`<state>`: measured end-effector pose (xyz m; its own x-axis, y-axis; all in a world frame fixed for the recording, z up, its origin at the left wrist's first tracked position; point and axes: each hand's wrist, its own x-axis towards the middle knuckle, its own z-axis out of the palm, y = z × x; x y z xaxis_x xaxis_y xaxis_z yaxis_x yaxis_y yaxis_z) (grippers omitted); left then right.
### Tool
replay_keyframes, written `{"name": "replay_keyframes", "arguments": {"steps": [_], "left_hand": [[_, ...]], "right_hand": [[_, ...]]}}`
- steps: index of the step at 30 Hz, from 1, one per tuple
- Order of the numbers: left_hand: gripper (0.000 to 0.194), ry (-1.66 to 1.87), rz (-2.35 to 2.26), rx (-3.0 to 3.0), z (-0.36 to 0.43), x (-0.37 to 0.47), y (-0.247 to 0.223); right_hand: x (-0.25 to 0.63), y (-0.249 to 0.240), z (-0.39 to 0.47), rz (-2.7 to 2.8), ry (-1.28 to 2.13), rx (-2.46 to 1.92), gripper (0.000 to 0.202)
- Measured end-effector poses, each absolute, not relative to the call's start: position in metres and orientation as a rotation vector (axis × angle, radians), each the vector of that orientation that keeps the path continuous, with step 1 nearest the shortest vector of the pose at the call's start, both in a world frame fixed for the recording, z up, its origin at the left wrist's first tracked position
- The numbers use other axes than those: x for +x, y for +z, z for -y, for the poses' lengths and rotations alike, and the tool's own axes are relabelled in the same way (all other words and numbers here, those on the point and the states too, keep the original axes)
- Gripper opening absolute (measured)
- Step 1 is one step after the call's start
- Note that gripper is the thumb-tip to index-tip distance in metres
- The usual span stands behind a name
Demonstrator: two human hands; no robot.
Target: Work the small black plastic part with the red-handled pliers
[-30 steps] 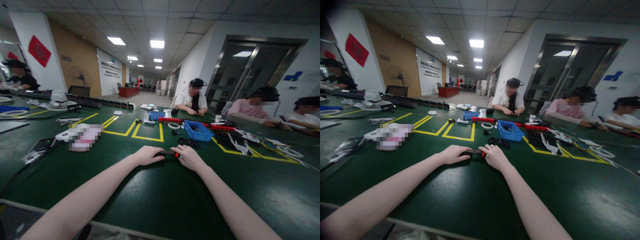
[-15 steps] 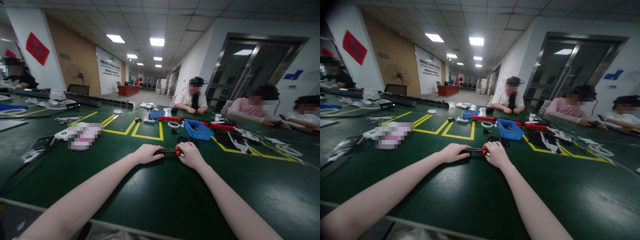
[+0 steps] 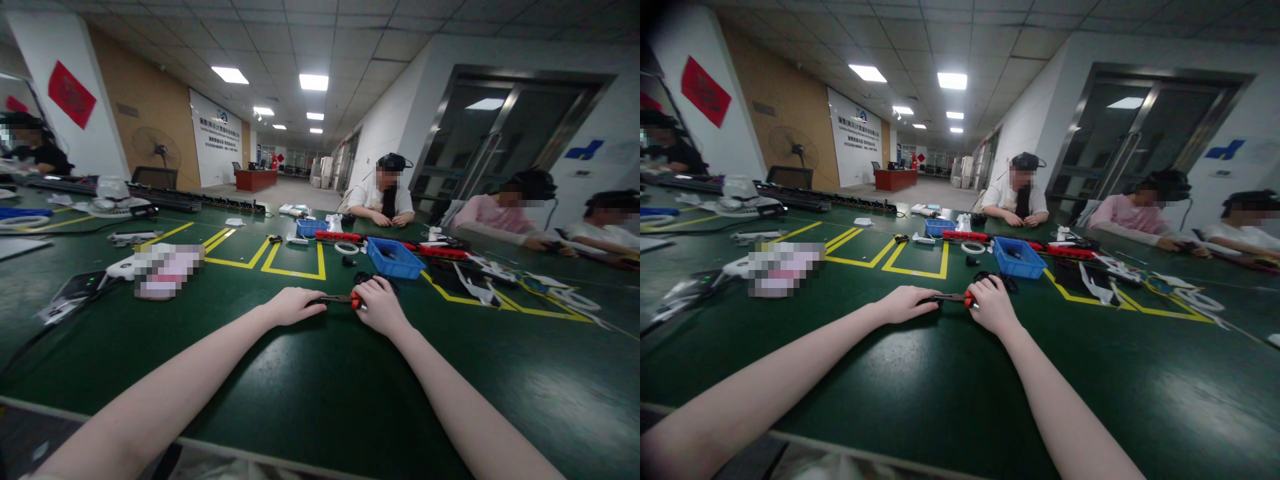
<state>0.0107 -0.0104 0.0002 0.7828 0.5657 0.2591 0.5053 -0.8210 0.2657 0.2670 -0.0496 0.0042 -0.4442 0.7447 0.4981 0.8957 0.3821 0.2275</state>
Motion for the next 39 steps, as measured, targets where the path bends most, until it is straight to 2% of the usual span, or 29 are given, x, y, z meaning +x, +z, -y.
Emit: {"name": "replay_keyframes", "arguments": {"steps": [10,20,39], "left_hand": [[0.046,0.487,-0.888,2.807,0.0099,0.0112,-0.0014],[0.049,0.516,-0.842,2.804,0.0111,0.0102,-0.0003],[0.051,0.511,-0.845,2.802,0.0096,0.0099,-0.0019]], "right_hand": [[0.2701,0.0020,0.0481,2.327,-0.681,-1.435,0.023],[0.2656,0.0031,0.0498,2.378,-0.678,-1.462,0.016],[0.2669,0.0028,0.0494,2.359,-0.666,-1.467,0.022]]}}
